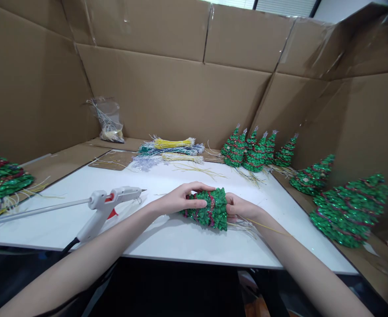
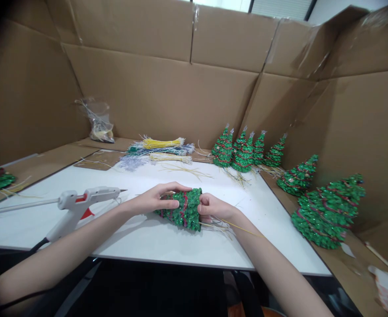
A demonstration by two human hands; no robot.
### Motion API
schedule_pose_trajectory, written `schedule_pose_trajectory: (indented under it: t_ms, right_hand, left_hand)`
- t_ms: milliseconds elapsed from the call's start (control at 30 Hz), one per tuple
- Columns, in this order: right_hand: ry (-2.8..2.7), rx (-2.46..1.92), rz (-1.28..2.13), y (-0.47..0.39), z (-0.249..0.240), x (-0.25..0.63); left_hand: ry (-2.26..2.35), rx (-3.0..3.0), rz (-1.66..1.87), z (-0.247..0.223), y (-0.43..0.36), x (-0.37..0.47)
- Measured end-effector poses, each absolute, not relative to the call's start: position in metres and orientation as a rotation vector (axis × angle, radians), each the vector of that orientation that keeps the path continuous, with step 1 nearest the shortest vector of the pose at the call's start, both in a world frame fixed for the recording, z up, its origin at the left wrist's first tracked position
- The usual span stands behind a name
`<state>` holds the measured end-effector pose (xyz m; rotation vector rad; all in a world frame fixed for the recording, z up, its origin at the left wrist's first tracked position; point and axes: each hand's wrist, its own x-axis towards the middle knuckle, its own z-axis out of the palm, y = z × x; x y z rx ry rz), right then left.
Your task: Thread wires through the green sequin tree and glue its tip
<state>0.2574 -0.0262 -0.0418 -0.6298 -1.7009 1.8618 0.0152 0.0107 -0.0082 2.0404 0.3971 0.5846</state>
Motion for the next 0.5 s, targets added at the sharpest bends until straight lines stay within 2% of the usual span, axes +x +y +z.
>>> schedule_pose_trajectory:
  t_ms: [500]
  right_hand:
    - [-1.747, -0.617, 1.851, -0.0265, -0.0409, 0.2586]
  left_hand:
    - [0.394, 2.083, 0.599, -0.0086, 0.0099, 0.0154]
